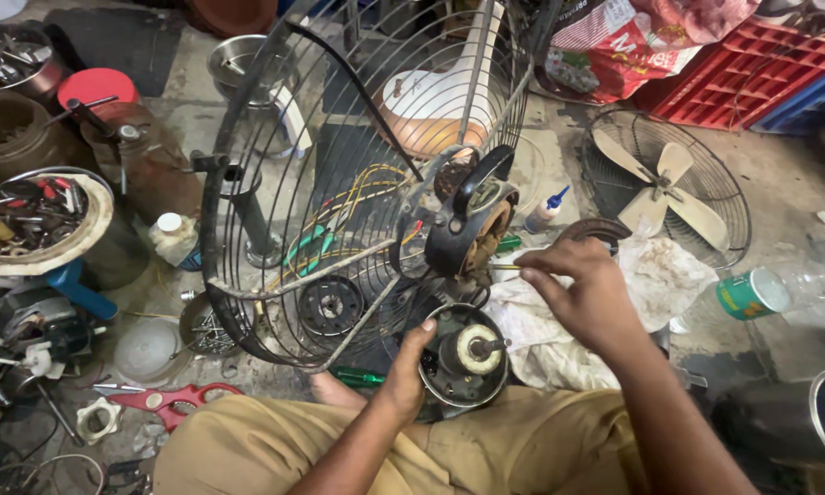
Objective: The person sits on the floor of a cluttered repair shop repairing an electric fan. They hold the fan motor housing on their lap, use a screwdriver to work on the motor assembly, wipe parts with a cloth, pick screws and small parts from a bowl, and reattach the motor housing to the fan.
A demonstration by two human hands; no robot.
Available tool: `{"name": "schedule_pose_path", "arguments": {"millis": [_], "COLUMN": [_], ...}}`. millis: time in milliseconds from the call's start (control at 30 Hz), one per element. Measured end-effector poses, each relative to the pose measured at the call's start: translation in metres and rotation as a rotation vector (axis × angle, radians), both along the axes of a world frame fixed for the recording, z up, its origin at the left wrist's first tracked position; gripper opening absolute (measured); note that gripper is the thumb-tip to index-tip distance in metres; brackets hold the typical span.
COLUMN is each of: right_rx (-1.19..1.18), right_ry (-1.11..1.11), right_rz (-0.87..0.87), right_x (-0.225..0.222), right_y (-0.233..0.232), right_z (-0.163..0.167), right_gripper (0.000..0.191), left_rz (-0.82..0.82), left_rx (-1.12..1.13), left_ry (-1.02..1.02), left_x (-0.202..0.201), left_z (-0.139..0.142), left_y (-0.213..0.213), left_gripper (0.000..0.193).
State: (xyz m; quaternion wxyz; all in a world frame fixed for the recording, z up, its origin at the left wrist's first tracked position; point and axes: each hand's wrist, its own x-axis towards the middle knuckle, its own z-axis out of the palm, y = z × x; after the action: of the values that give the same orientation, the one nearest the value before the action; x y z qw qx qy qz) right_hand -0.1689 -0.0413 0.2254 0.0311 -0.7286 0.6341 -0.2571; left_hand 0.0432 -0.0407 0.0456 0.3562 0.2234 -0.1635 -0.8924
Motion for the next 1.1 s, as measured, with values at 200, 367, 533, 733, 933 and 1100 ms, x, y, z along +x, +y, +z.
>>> {"name": "schedule_pose_path", "arguments": {"millis": [200,367,533,733,933,1100], "right_rx": [-0.020,0.033,0.076,-0.016,-0.041,-0.015], "right_ry": [-0.065,-0.129,-0.365,-0.129,-0.108,-0.132], "right_rz": [0.069,-0.033,0.027,-0.039,0.090,0.061], "right_x": [0.013,0.018,0.019,0.013,0.009,0.013], "right_y": [-0.001,0.004,0.004,0.004,-0.004,-0.002], "right_z": [-0.008,-0.012,-0.027,-0.025,-0.011,-0.011], "right_gripper": [0.016,0.018,0.017,0.015,0.013,0.013], "left_rz": [0.026,0.003,-0.011,-0.003,-0.010,-0.035], "left_rx": [-0.060,-0.036,-0.042,-0.030,-0.053,-0.066], "left_ry": [-0.009,-0.014,0.015,-0.005,-0.032,-0.008], "left_x": [0.000,0.001,-0.002,-0.002,0.000,0.000], "left_z": [0.001,0.003,0.002,0.000,0.001,0.002], "left_y": [0.000,0.001,0.000,0.000,-0.001,0.000], "left_gripper": [0.058,0.059,0.060,0.059,0.060,0.063]}}
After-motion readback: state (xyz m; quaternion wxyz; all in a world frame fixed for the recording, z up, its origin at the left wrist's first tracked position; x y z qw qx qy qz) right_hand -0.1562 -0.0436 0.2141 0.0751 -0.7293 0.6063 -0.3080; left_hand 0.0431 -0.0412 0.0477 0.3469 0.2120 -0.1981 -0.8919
